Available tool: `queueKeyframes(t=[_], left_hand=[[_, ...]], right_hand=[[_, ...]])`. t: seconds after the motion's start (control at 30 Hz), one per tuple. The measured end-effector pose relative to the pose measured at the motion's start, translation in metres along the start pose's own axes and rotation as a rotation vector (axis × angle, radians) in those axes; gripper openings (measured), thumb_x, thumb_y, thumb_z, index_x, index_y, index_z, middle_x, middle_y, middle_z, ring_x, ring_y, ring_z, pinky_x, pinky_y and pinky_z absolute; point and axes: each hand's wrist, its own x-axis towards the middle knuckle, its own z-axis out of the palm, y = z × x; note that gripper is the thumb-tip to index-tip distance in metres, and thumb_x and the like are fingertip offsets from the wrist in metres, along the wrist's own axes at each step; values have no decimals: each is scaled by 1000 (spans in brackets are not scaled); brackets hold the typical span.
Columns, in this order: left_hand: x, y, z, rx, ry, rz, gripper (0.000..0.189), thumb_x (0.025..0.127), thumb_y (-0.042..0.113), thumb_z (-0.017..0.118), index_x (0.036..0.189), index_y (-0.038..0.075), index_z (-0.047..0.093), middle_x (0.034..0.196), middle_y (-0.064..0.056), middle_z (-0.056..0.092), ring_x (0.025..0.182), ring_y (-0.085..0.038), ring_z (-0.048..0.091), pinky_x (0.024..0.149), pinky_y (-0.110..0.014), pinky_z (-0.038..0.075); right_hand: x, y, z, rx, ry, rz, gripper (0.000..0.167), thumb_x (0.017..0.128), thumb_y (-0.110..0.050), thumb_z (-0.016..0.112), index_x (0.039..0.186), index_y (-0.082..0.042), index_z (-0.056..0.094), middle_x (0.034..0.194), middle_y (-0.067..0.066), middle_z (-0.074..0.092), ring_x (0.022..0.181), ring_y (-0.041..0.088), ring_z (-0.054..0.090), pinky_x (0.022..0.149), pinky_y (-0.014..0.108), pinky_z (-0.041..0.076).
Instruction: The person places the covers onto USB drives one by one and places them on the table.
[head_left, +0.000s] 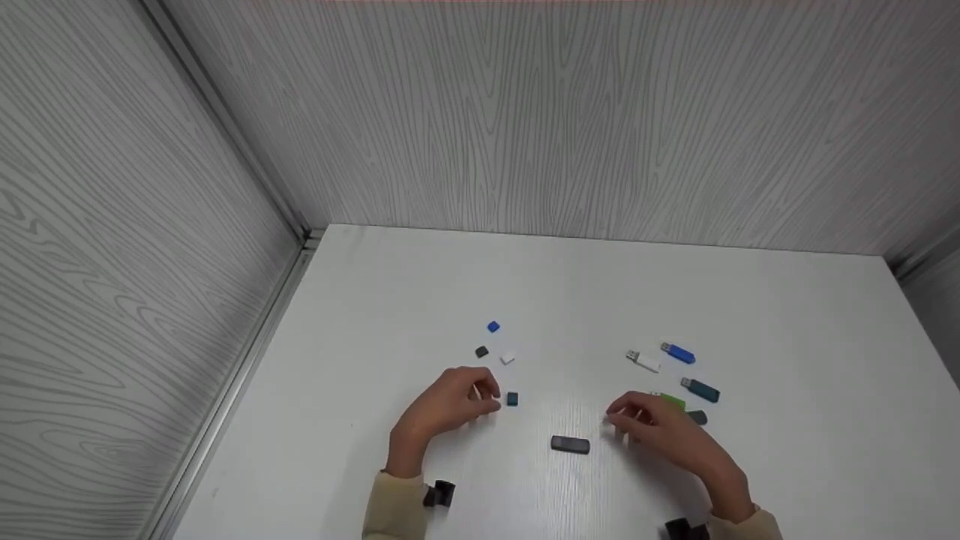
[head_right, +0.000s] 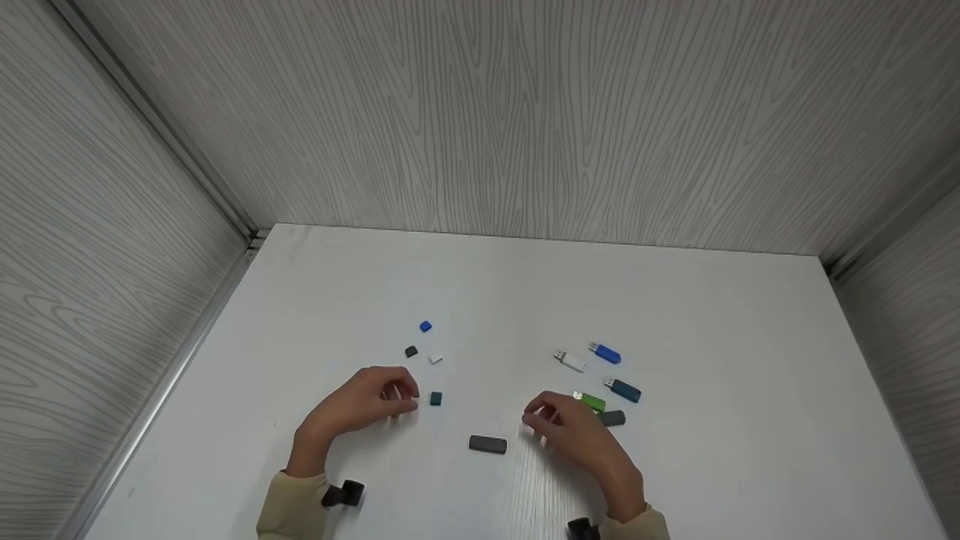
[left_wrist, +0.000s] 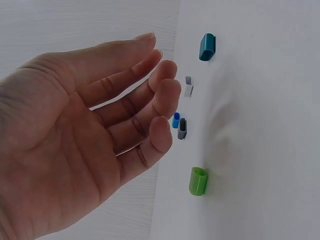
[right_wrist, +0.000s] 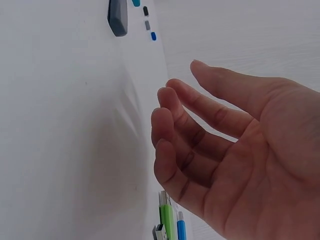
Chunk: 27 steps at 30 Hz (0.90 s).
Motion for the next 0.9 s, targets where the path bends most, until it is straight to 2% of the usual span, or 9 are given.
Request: queueKeyframes(t=[0.27,0.47,0.63,0.9], left_hand=[[-5,-6,-12,-17,23,-4,18,99,25,73,111,12,74,102,-2,71,85,-15,62,73,-30,52],[-9,-18,-21,-47,73,-9,17,101,29,71,111,16,75,103,-2,72,79,-16,65,70,-29,52],[-10,-24,-25,-84,90,8,17,101,28,71,110,14,75,102,-5,73,76,-19,67,68,-28,51],[-11,-32,-30,-115,105,-37,16,102,24,69,111,12,75,100,-8,73,77,-22,67,66,-30,50]], right_hand=[[-2,3,-7,-10,20,31,28,105,-36,66,117,-12,74,98,4,74,82,12,63,71,23,51],[-5,7,-15,23,25,51,29,105,-33,66,120,-9,72,97,7,73,82,16,64,70,23,52],[-8,8,-18,28,27,67,30,104,-32,67,122,-8,71,98,7,73,83,17,64,70,23,52],[-9,12,-22,4,50,115,32,103,-35,68,122,-9,71,98,7,73,83,18,65,69,25,53]])
